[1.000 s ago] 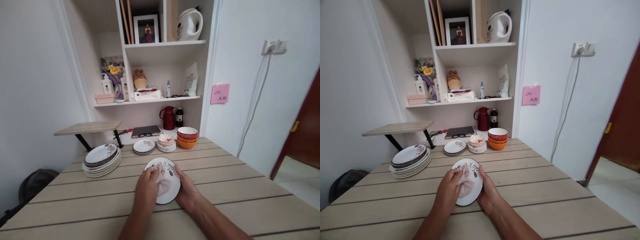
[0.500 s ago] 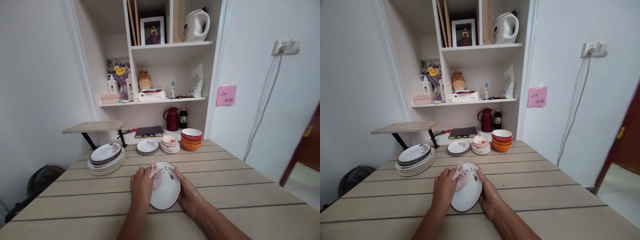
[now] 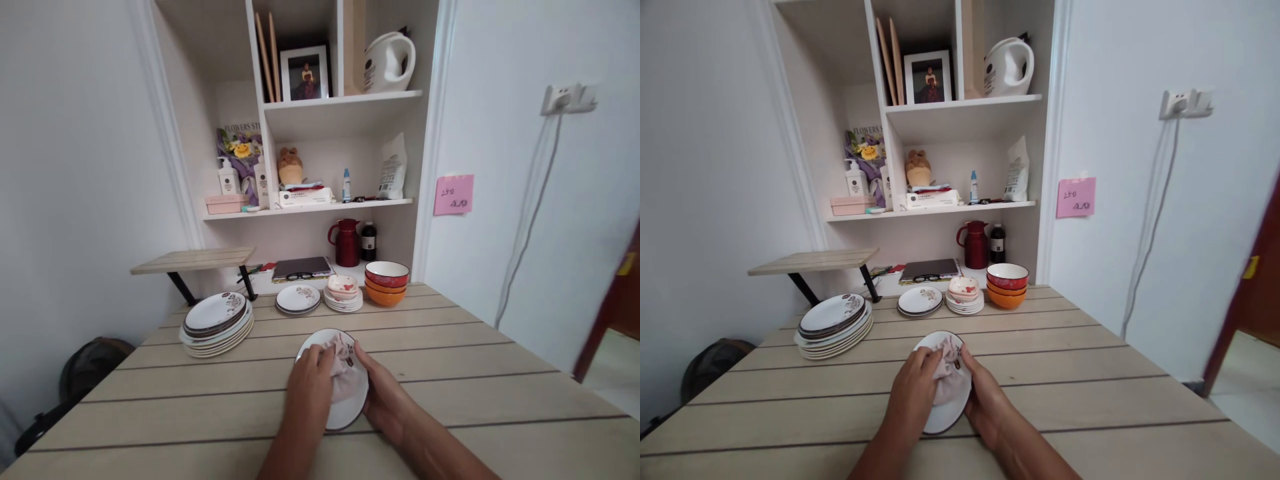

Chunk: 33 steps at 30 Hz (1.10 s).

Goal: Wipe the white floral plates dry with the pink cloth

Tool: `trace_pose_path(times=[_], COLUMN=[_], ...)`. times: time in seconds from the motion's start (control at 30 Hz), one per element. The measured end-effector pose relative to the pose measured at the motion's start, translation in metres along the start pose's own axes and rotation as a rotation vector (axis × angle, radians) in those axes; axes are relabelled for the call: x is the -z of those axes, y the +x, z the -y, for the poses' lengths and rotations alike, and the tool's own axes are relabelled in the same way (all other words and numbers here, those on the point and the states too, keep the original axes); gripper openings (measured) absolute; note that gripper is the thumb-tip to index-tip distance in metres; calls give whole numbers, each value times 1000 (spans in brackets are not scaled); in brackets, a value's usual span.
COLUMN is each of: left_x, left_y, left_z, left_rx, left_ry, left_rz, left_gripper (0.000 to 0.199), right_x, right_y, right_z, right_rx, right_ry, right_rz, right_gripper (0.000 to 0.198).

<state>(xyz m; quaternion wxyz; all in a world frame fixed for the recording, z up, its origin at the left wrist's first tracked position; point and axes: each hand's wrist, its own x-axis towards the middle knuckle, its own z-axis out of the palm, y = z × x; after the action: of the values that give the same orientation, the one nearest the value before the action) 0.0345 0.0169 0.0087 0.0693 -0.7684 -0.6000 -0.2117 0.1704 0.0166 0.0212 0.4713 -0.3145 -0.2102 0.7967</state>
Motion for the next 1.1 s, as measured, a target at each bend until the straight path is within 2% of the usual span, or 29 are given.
trace_pose_path(times=[0.17, 0.3, 0.5, 0.73, 0.93, 1.1], left_x=[8, 9, 5, 5, 6, 12], left_y=[4, 2, 0, -2, -1, -6], left_z=[13, 23, 17, 15, 11, 5], left_rx=[153, 237, 171, 149, 130, 55], left_ry=[72, 141, 151, 116, 90, -63], left_rz=[-58, -63, 8, -18, 10, 71], left_gripper=[34, 29, 31, 41, 40, 47], right_x=[-1, 1, 6, 1, 5, 13], right_y=[-1, 1, 5, -1, 2, 9], right_z=[-4, -2, 4, 2, 0, 6], right_rx=[1, 5, 13, 12, 33, 22], right_ry=[-112, -55, 65, -38, -8, 103], right_rz=[7, -59, -114, -91, -93, -69], right_gripper=[47, 44, 43, 47, 47, 45])
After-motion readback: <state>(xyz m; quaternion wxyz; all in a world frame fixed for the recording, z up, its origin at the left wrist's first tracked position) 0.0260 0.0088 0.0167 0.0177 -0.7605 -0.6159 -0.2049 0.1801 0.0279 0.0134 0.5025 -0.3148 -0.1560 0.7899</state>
